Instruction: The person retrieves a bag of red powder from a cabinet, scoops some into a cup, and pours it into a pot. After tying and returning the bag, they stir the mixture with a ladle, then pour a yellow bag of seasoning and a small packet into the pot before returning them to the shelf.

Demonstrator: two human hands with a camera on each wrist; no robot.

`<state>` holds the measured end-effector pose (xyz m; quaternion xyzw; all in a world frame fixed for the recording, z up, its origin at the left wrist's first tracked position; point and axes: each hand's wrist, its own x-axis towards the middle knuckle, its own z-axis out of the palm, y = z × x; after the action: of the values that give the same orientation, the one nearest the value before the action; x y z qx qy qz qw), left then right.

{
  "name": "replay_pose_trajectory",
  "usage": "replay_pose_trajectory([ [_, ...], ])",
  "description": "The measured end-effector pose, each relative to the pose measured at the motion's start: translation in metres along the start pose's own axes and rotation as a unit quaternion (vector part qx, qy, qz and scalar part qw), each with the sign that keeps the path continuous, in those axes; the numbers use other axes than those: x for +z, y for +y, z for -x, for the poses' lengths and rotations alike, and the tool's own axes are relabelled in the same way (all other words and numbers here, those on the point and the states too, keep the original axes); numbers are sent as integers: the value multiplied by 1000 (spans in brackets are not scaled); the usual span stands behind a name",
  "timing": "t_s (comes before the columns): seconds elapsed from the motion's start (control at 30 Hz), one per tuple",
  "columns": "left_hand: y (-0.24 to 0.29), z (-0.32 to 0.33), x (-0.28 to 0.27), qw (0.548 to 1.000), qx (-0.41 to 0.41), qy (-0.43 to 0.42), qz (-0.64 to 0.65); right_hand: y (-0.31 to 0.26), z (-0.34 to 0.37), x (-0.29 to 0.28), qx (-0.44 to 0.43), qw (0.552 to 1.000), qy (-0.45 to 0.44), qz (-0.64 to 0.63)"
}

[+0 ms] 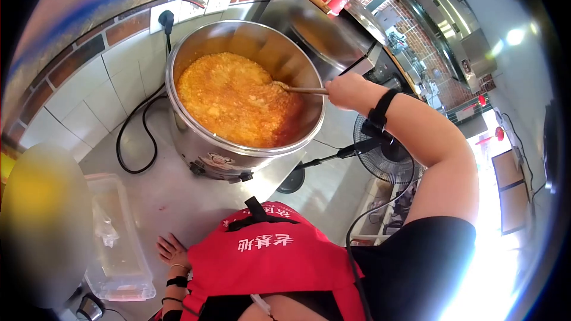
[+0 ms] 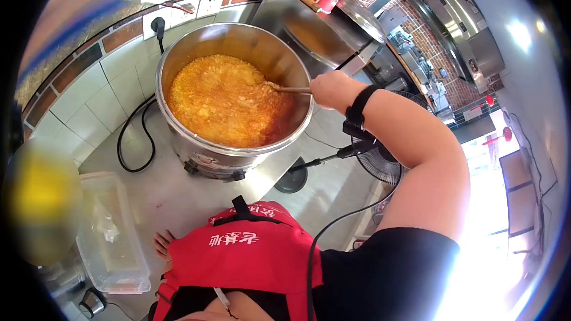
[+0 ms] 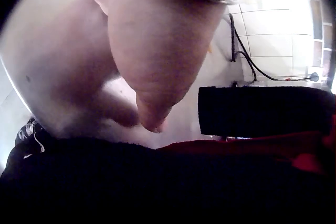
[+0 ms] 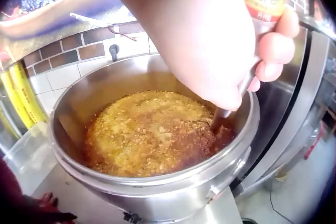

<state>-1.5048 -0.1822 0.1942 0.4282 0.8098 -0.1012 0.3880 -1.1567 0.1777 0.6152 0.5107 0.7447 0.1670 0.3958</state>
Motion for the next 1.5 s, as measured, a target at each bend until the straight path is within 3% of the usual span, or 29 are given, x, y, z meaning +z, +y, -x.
replay_pose_trajectory([
  [0.2,-8,-3,6,1000,22,5,6,-12,33,-29,-45,995,-92,-16],
  [0.27,-8,-3,7,999,27,23,-4,-23,43,-50,-19,973,-215,-86],
  [0.3,-6,-2,6,999,28,22,-2,-27,46,-57,-19,973,-215,-84],
  [0.37,-4,0,2,1000,24,16,5,-35,47,-66,-27,935,-304,-183],
  [0.4,-4,0,3,1000,23,16,7,-36,46,-64,-28,935,-303,-181],
  [0.5,-5,0,4,999,22,25,2,-42,33,-52,-58,865,-376,-328],
  [0.53,-6,0,3,999,26,21,2,-47,29,-51,-61,866,-375,-325],
  [0.6,-4,2,-1,999,26,19,5,-55,18,-48,-79,846,-355,-390],
  [0.67,-3,4,-6,999,28,12,11,-60,-4,-35,-109,861,-327,-375],
  [0.73,-4,2,-3,999,28,16,9,-69,-10,-40,-154,940,-117,-281],
  [0.77,-5,2,-3,999,32,17,6,-68,-30,-17,-186,958,-14,-219],
  [0.9,-2,7,-10,1000,24,2,-1,-69,-41,-32,-110,983,42,-141],
  [1.1,-7,0,2,1000,21,4,6,-52,-74,-8,-21,980,118,-157],
  [1.2,-12,-5,8,999,35,14,-7,-39,-69,3,17,979,133,-151],
  [1.3,-17,-17,28,999,28,7,-16,-33,-45,4,16,985,92,-146],
  [1.33,-26,-32,57,960,36,234,-152,-32,-39,7,5,987,69,-146],
  [1.37,-28,-34,66,851,43,445,-274,-33,-30,7,-9,983,56,-172],
  [1.4,-32,-36,73,853,46,442,-275,-35,-24,5,-9,984,52,-172],
  [1.47,-33,-39,78,870,42,421,-254,-38,-10,-6,25,953,-137,-269],
  [1.5,-26,-31,61,870,44,419,-255,-40,-9,-1,10,944,-165,-286],
])
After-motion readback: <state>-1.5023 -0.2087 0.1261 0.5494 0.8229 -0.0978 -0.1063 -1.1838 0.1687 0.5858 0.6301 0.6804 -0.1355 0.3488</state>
